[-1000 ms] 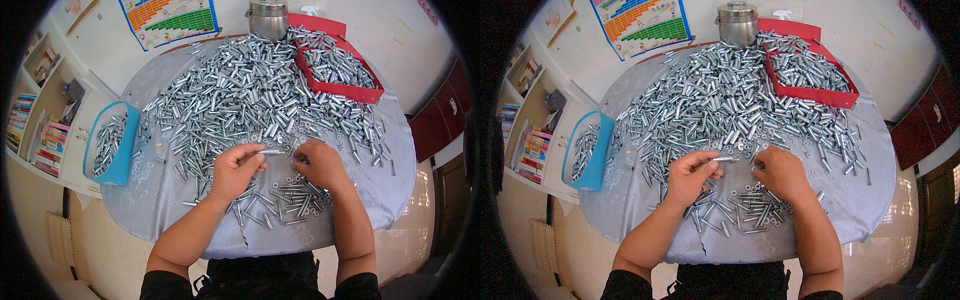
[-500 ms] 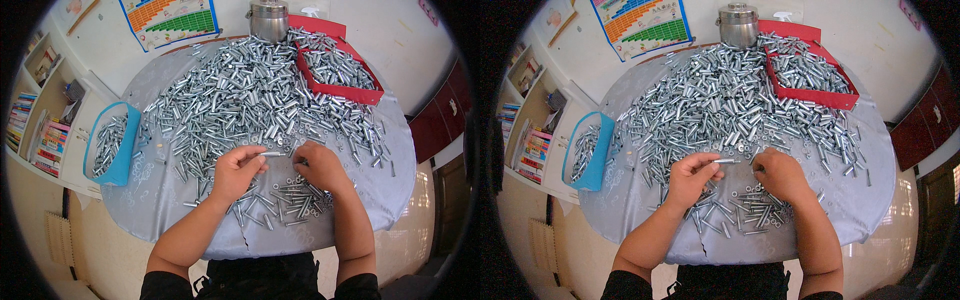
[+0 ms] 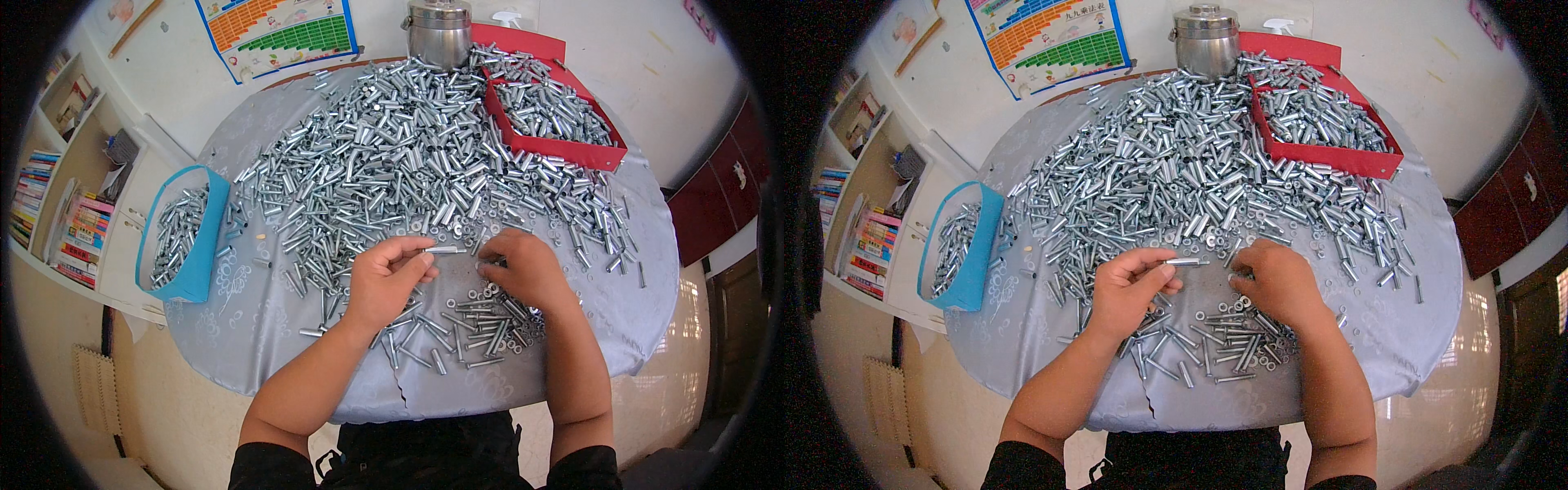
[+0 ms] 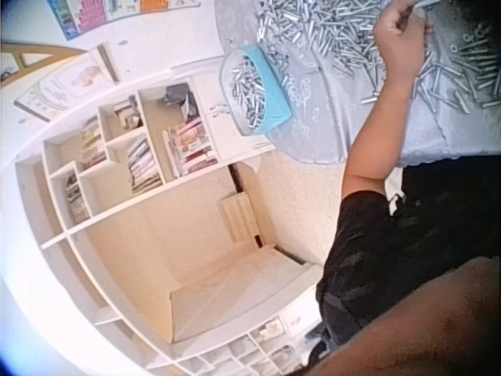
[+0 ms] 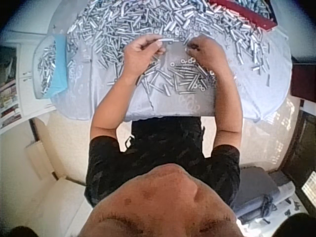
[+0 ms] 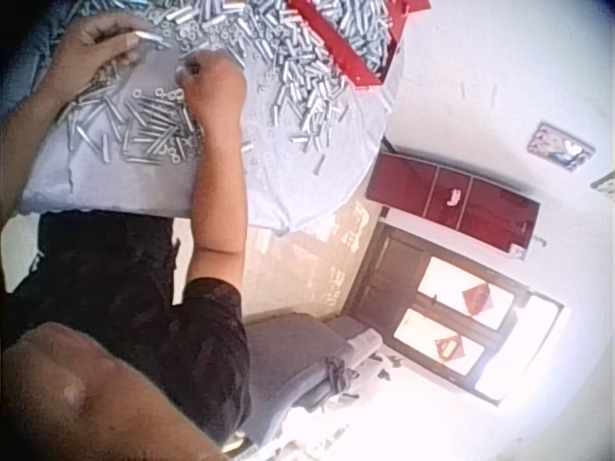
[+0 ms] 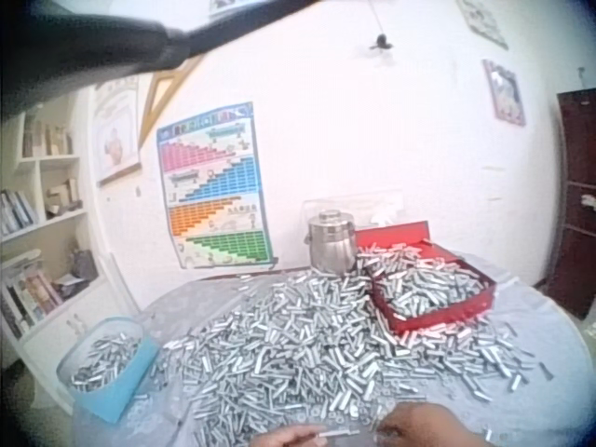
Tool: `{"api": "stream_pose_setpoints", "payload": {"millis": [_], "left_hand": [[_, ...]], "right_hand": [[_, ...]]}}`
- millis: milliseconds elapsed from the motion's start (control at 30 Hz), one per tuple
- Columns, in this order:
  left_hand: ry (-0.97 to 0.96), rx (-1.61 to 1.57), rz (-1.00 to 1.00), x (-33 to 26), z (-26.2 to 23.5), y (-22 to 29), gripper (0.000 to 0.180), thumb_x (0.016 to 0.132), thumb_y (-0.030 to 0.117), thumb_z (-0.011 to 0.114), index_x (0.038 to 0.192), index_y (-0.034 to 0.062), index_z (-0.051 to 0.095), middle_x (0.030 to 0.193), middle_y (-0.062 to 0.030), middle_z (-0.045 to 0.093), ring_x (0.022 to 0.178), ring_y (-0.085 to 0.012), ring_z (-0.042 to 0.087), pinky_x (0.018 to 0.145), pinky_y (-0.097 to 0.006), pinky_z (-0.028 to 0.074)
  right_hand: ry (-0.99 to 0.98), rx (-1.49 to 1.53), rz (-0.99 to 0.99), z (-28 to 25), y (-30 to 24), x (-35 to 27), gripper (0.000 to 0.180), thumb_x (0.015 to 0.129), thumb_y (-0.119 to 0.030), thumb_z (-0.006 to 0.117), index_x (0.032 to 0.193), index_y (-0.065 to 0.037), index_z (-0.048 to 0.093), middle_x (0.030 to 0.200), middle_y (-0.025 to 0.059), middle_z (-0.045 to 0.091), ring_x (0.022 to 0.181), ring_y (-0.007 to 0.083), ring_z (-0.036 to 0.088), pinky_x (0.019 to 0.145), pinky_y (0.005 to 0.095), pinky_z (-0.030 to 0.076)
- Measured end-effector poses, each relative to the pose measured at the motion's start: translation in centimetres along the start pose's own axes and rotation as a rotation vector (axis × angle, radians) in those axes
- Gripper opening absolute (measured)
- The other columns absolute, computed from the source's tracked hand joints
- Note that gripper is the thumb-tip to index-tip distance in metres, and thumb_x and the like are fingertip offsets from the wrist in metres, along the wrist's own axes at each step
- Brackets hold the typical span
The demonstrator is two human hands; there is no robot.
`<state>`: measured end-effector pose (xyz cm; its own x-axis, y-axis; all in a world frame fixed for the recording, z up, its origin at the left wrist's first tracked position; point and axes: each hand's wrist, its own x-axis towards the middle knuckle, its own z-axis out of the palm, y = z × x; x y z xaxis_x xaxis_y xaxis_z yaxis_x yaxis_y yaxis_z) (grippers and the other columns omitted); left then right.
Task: The person repeatedly picks up metal bolts and washers from a large pile on a table. They thread the washers onto the bolts by hand and place the assembled units back onto the table. The process is continuous and repetitive throughout the clip.
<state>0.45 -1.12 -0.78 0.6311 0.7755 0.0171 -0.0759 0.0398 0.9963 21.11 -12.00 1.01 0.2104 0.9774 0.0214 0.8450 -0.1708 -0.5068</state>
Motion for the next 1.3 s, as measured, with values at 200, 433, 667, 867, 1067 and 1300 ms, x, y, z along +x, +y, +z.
{"api": "stream_pose_setpoints", "payload": {"millis": [200, 433, 667, 867, 1067, 1300], "left_hand": [[0.005, 0.005, 0.003, 0.1, -0.1, -0.1, 0.021, 0.09, 0.007, 0.063, 0.111, 0.0032, 0.066, 0.088, -0.0058, 0.071, 0.073, -0.0096, 0.068, 0.048, -0.017, 0.046], [0.003, -0.008, 0.014, 0.0, -0.2, -0.2, 0.021, 0.09, 0.007, 0.063, 0.11, 0.0035, 0.067, 0.088, -0.0056, 0.071, 0.073, -0.0093, 0.069, 0.048, -0.017, 0.045], [-0.005, 0.005, 0.016, 0.1, -0.1, 0.0, 0.021, 0.09, 0.007, 0.063, 0.11, 0.0038, 0.067, 0.088, -0.0053, 0.071, 0.073, -0.0093, 0.069, 0.048, -0.017, 0.045], [0.011, 0.018, 0.01, 0.0, -0.1, 0.2, 0.021, 0.09, 0.008, 0.063, 0.11, 0.0033, 0.066, 0.089, -0.0055, 0.071, 0.073, -0.0095, 0.069, 0.049, -0.017, 0.045], [0.019, -0.013, 0.034, 0.0, -0.1, -0.4, 0.02, 0.09, 0.004, 0.063, 0.109, 0.0009, 0.067, 0.09, -0.0067, 0.071, 0.076, -0.011, 0.068, 0.056, -0.019, 0.049], [0.008, 0.032, 0.077, -0.2, 0.1, -0.6, 0.019, 0.087, -0.001, 0.065, 0.106, -0.0028, 0.067, 0.093, -0.0091, 0.07, 0.082, -0.0124, 0.068, 0.073, -0.023, 0.054]], "right_hand": [[0.036, -0.005, -0.076, 0.5, -0.1, 0.3, 0.014, 0.076, -0.015, 0.068, 0.087, -0.008, 0.067, 0.087, 0.0122, 0.062, 0.088, 0.0321, 0.062, 0.076, 0.0416, 0.05], [0.048, 0.336, -0.007, 0.3, -0.9, 0.4, 0.012, 0.076, -0.007, 0.066, 0.087, -0.004, 0.064, 0.081, 0.0117, 0.062, 0.076, 0.0265, 0.062, 0.069, 0.0369, 0.048], [0.117, 0.731, 0.112, 1.0, -0.6, 0.9, 0.006, 0.084, -0.005, 0.067, 0.088, -0.001, 0.064, 0.075, 0.001, 0.061, 0.067, 0.0075, 0.055, 0.061, 0.0248, 0.045], [0.177, 0.89, 0.078, 1.6, -1.6, 0.9, 0.008, 0.083, -0.001, 0.069, 0.089, -0.002, 0.064, 0.078, -0.0012, 0.062, 0.069, 0.006, 0.056, 0.062, 0.0223, 0.046], [0.25, 0.709, -0.06, 2.0, -1.8, 0.7, 0.011, 0.081, 0.0, 0.07, 0.09, -0.002, 0.064, 0.079, 0.0024, 0.064, 0.071, 0.0093, 0.059, 0.066, 0.0247, 0.049], [0.336, 0.459, -0.16, 1.6, -2.5, 0.4, 0.013, 0.079, -0.001, 0.069, 0.091, -0.003, 0.064, 0.085, 0.01, 0.065, 0.074, 0.0216, 0.064, 0.068, 0.0309, 0.051]]}}
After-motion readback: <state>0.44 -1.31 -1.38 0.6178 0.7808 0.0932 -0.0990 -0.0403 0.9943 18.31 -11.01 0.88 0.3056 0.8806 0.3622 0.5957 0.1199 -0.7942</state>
